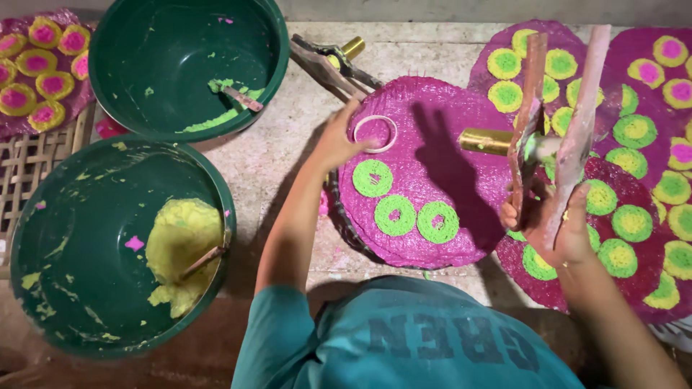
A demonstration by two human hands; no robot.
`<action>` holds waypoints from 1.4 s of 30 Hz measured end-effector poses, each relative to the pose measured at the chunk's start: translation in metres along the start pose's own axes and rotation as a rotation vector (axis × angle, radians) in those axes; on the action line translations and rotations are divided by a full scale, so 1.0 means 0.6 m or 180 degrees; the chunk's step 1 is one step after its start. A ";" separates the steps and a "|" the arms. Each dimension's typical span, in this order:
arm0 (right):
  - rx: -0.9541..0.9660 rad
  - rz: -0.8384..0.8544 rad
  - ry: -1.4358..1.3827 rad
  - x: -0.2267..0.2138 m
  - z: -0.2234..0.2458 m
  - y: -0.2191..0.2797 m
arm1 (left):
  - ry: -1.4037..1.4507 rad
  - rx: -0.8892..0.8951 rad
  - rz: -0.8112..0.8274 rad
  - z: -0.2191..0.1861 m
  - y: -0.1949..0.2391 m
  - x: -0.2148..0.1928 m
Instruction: The person uses a manual press to form green and yellow dough into circular shapes on a pink mat. They repeatedly load the press, press the dough, and arrange the finished pieces. At the end, the person places a mat of finished pieces into a steamer.
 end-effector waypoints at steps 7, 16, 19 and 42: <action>-0.0104 -0.0053 -0.0130 -0.031 -0.015 0.029 | 0.2495 -0.1074 -0.0461 0.166 0.044 0.039; -0.0056 -0.0112 -0.0361 -0.040 -0.043 0.036 | 0.2160 -0.0613 -0.1780 0.076 0.300 0.013; -0.0034 -0.0077 -0.0420 -0.032 -0.051 0.041 | 0.0473 0.0111 -0.1885 -0.019 0.324 -0.026; -0.0135 -0.0294 -0.0489 -0.087 -0.066 0.063 | -0.1640 0.0916 -0.0901 -0.099 0.247 -0.037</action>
Point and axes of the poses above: each hand's wrist, its own y-axis away from the middle knuckle, its own x-axis out of the palm, z = x × y, the point moved 10 cm from there along -y, towards the middle knuckle, and after that the axes turned 13 degrees about -z, right-handed, at the moved point
